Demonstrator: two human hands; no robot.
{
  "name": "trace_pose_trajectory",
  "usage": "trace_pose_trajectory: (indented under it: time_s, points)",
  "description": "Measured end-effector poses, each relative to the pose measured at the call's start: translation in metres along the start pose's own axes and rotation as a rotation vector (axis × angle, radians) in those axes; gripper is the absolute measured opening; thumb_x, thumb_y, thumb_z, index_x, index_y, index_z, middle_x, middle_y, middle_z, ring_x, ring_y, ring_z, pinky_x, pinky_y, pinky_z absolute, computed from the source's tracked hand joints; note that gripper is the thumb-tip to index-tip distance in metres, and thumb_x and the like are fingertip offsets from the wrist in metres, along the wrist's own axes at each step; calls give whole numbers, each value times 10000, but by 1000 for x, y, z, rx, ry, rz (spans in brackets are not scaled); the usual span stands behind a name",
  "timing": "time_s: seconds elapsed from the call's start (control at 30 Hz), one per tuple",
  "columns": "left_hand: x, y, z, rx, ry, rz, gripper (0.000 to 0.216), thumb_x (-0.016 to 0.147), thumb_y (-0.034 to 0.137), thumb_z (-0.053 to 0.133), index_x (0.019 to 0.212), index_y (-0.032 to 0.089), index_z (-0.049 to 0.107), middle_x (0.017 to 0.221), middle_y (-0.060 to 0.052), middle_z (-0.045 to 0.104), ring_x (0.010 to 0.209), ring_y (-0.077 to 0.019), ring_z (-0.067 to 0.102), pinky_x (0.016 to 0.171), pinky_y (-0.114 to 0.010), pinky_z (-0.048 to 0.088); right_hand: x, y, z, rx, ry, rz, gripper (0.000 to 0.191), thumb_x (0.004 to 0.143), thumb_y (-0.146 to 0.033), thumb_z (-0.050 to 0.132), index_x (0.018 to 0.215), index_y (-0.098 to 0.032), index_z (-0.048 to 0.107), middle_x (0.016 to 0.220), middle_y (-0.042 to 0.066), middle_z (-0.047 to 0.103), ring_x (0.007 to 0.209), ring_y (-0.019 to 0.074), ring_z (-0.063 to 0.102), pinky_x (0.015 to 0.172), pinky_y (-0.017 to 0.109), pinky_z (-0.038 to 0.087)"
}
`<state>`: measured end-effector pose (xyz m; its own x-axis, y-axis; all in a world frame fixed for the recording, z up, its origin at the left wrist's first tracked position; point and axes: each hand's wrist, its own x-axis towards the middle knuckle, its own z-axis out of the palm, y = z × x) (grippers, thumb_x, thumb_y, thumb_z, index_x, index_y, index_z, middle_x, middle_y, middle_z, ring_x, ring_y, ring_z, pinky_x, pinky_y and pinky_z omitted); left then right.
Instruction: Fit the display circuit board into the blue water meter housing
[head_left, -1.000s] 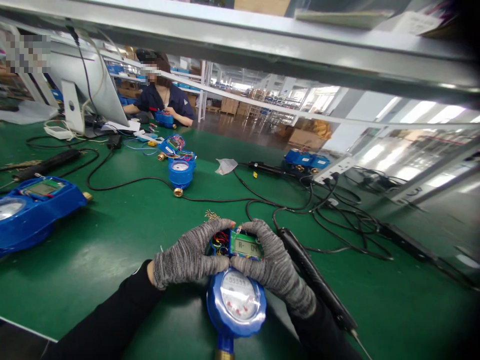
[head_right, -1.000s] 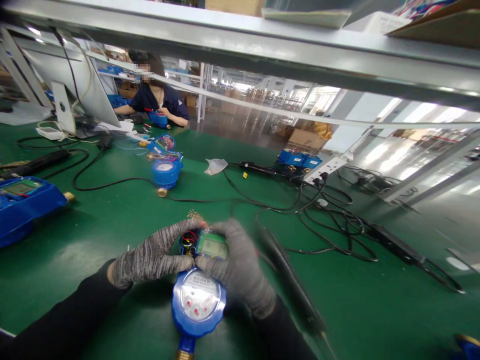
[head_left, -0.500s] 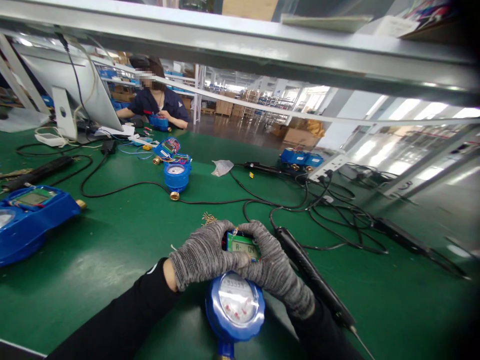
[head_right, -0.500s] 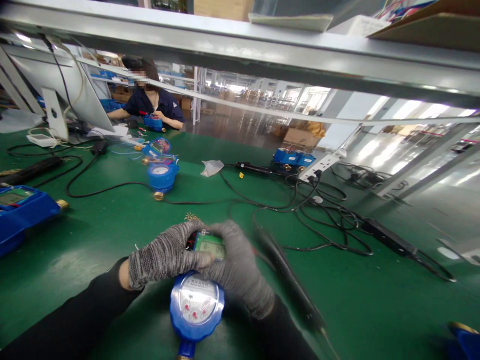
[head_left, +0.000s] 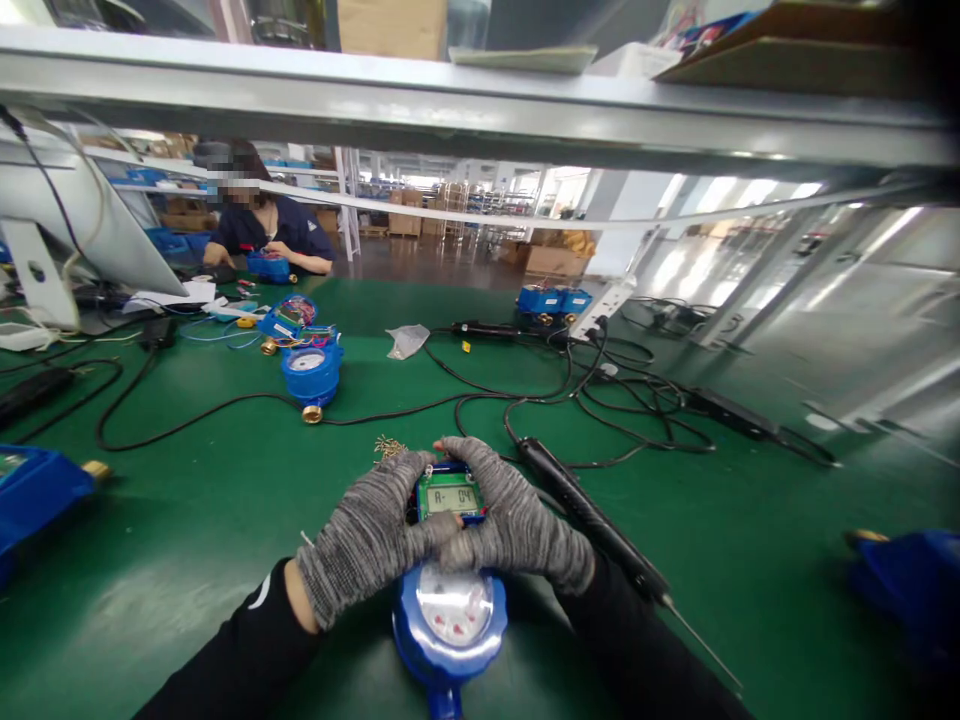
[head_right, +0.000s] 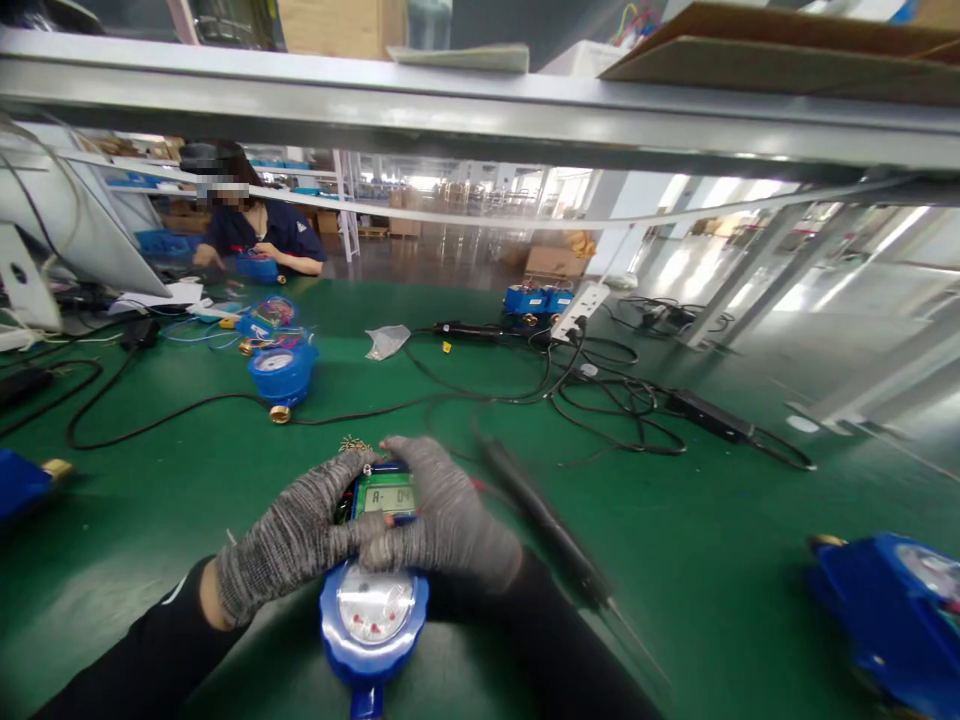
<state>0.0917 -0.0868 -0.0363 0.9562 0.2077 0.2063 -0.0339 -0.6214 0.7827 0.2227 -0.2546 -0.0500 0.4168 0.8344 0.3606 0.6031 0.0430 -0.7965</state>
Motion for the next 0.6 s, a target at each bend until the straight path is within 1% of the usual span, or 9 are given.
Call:
trace_pose_trajectory:
  time_s: [0.03, 0.1, 0.17, 0.23, 0.27, 0.33, 0.47, 0.53, 0.6]
  points:
    - [0, -1, 0, 19, 0, 9, 592, 811, 515, 665, 1289, 182, 560, 1277, -137, 619, 1186, -312, 583, 1075, -517, 447, -1, -4, -4, 83, -16, 16, 1038, 656, -791, 780, 1452, -223, 433, 1372, 137, 501, 1236, 351, 524, 1048, 511, 466]
    - [-1, -1, -1, 35, -16, -8, 601, 798, 507, 671, 1287, 177, 558, 1262, -138, 626, 1174, -308, 595, 1069, -511, 461, -7, -13, -12, 201, -4, 60, 856, 841, -744, 657, 1493, -256, 391, 1422, 112, 481, 1298, 329, 485, 1075, 495, 452]
    - [-1, -1, -3, 23, -29, -49, 611, 779, 501, 679, 1278, 171, 557, 1252, -136, 631, 1157, -300, 609, 1067, -503, 472, -19, -20, -19, 188, 114, 80, 618, 987, -640, 521, 1490, -298, 409, 1450, 68, 475, 1364, 295, 420, 1151, 500, 364]
    - [-2, -3, -4, -5, -23, -91, 630, 759, 495, 686, 1283, 171, 551, 1273, -136, 622, 1172, -301, 606, 1081, -509, 465, -36, -23, -22, 91, 248, 80, 455, 1042, -544, 468, 1447, -336, 471, 1443, 32, 496, 1379, 270, 406, 1189, 502, 303]
    - [-2, -4, -4, -20, -17, -111, 645, 749, 496, 691, 1288, 172, 548, 1292, -137, 612, 1188, -305, 599, 1088, -513, 461, -45, -23, -20, 50, 290, 78, 413, 1047, -518, 469, 1426, -355, 496, 1439, 19, 504, 1375, 264, 415, 1190, 498, 305]
    - [-2, -5, -5, -47, -18, -152, 687, 721, 506, 710, 1297, 172, 545, 1319, -140, 598, 1211, -313, 587, 1100, -518, 452, -63, -23, -12, -8, 301, 88, 385, 1045, -483, 493, 1417, -387, 503, 1451, 0, 495, 1379, 250, 413, 1180, 474, 330]
    - [-1, -5, -6, -76, -32, -199, 718, 686, 507, 747, 1290, 169, 558, 1336, -139, 588, 1225, -314, 580, 1119, -511, 441, -85, -21, 13, -34, 253, 46, 425, 1060, -415, 463, 1482, -408, 413, 1502, -17, 432, 1403, 214, 376, 1168, 402, 354]
    - [-1, -6, -6, -105, -34, -202, 727, 683, 501, 762, 1301, 176, 555, 1351, -131, 582, 1234, -313, 577, 1126, -510, 437, -88, -20, 23, -104, 266, -5, 463, 1059, -384, 463, 1511, -400, 364, 1519, -12, 406, 1412, 222, 361, 1178, 416, 337]
    - [-1, -7, -6, -153, -47, -200, 728, 684, 497, 777, 1306, 190, 556, 1352, -121, 587, 1230, -311, 582, 1122, -507, 444, -88, -17, 28, -210, 273, -33, 508, 1052, -327, 469, 1535, -379, 323, 1539, 2, 373, 1426, 250, 332, 1198, 469, 296]
